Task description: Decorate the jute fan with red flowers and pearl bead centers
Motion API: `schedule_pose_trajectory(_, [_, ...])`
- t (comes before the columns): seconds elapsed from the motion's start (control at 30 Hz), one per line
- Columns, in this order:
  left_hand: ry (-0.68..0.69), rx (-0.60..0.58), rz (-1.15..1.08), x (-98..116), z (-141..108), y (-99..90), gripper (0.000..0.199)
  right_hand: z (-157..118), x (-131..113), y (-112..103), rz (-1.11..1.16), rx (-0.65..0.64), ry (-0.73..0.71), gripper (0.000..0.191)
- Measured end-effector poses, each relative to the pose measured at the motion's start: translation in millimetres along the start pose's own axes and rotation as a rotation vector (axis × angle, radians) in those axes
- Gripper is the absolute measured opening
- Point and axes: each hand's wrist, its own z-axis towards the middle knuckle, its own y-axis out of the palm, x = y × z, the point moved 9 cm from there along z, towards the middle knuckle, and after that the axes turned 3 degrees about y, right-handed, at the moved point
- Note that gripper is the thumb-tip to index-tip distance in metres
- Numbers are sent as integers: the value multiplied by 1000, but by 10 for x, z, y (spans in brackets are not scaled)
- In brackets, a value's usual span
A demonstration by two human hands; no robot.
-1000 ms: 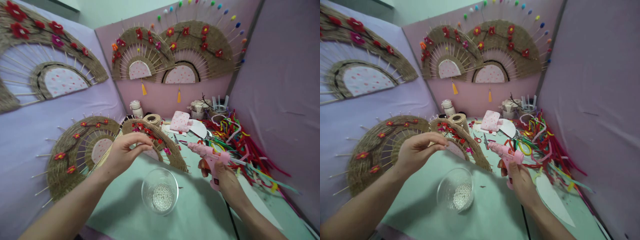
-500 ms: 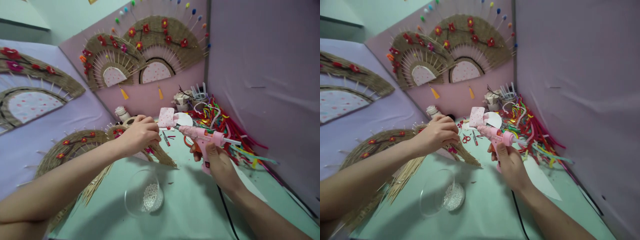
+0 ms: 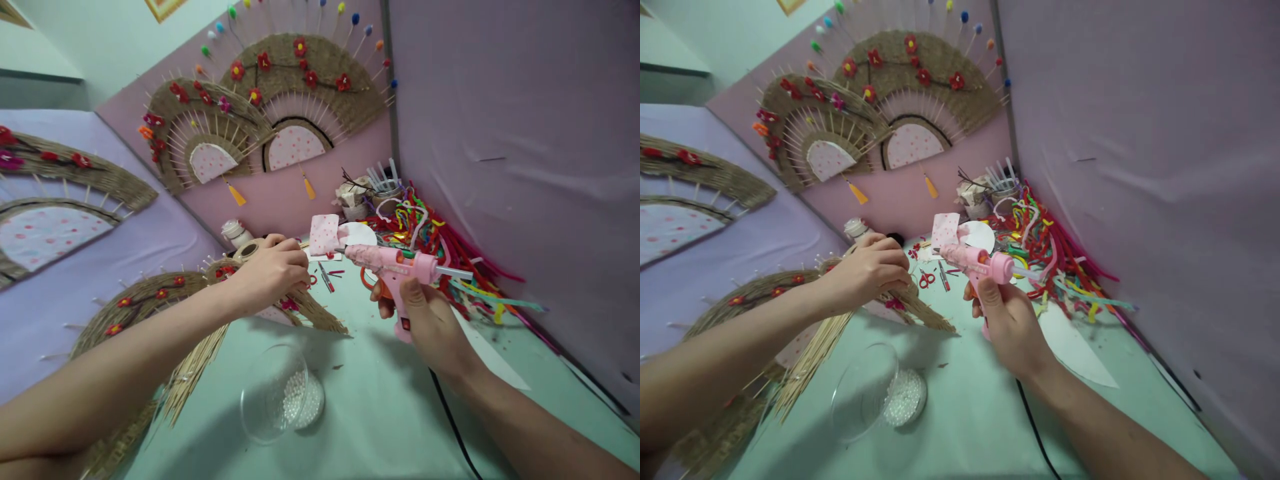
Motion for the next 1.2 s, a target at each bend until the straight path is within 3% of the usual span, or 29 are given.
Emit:
schedule_pose_trajectory(0.33, [31,-69,24,16,38,19,31,-9,-19,24,49,-25,-7,64])
schedule_pose_trajectory(0.93, [49,-91,68,59,85,17,31,-2,-55,21,44,-30,-34,64])
schedule_pose_trajectory(1.2, [9,-130,-11,30,26,18,26,-6,-61,19,43,-33,-42,61])
